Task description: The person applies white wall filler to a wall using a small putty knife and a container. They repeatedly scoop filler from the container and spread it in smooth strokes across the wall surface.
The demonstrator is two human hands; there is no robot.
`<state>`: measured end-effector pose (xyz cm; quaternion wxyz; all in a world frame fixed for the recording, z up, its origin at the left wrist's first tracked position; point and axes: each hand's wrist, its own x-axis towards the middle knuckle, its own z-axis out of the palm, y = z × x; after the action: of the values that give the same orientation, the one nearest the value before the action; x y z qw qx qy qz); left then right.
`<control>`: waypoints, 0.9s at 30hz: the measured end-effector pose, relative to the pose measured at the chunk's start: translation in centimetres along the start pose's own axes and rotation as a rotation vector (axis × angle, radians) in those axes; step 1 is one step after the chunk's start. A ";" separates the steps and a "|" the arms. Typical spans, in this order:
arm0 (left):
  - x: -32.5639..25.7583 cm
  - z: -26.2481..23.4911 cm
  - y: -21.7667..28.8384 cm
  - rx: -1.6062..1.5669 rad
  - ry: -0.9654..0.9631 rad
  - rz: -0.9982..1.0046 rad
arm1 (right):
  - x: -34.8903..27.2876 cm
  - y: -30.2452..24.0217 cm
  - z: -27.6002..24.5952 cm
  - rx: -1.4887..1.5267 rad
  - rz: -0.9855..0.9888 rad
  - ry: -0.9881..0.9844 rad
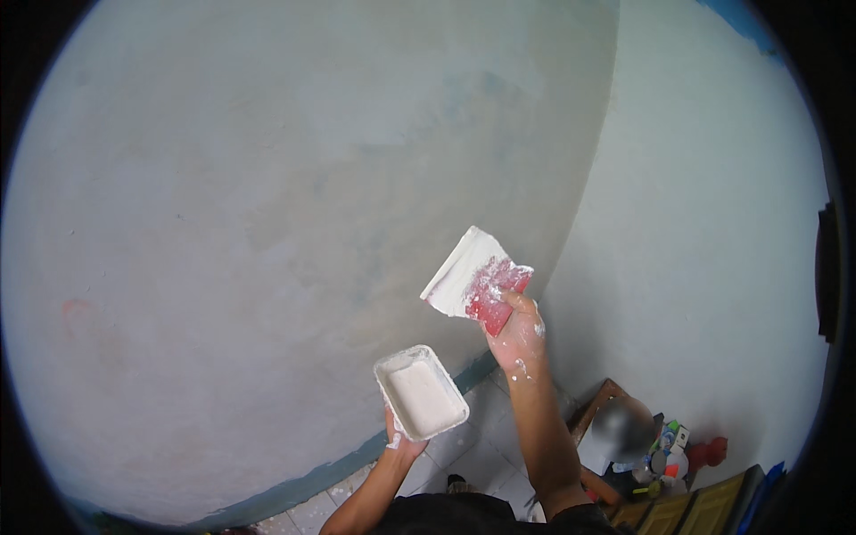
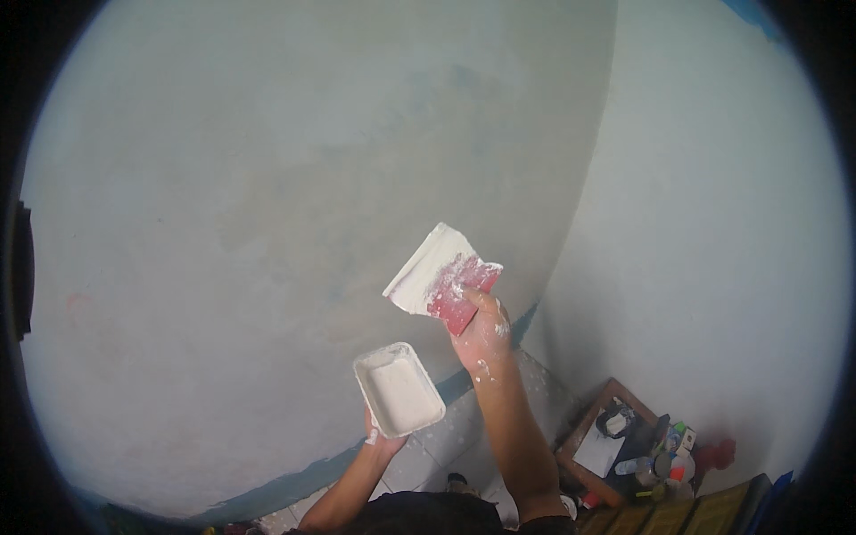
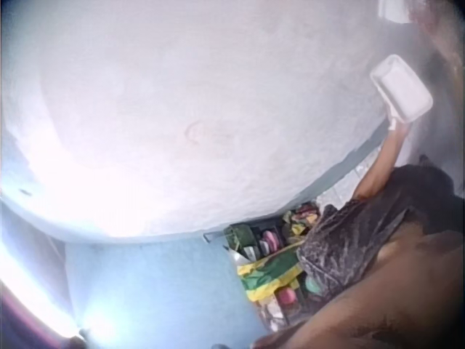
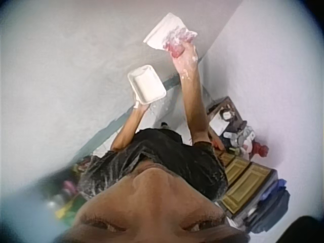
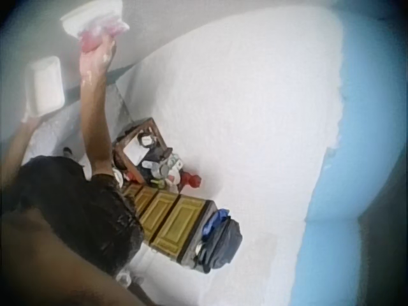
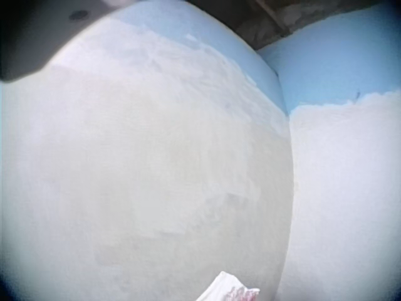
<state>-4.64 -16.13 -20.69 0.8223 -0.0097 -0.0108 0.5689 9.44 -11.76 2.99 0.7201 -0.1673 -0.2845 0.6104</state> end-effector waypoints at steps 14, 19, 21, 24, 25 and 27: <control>0.3 0.2 0.0 0.079 0.032 0.044 | 10.9 3.1 14.0 -1.342 -0.656 0.134; 1.0 -0.9 0.0 0.040 0.021 -0.024 | 10.3 11.1 12.8 -1.536 -1.330 0.081; 1.2 -2.5 0.4 0.035 0.029 -0.044 | 7.5 11.9 11.1 -1.433 -1.219 -0.118; 1.1 -3.4 0.8 0.048 0.045 -0.022 | 6.0 8.2 8.2 -1.269 -0.951 -0.193; 1.2 -3.3 0.7 0.057 0.048 -0.018 | 6.9 6.9 6.6 -1.307 -0.999 -0.085; 1.1 -2.6 0.7 0.055 0.058 -0.033 | 10.1 3.7 3.6 -1.256 -1.001 0.227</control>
<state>-4.88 -14.87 -23.35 0.8313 -0.0032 0.0285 0.5550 5.28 -1.54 5.76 0.7040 -0.4543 -0.5402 -0.0783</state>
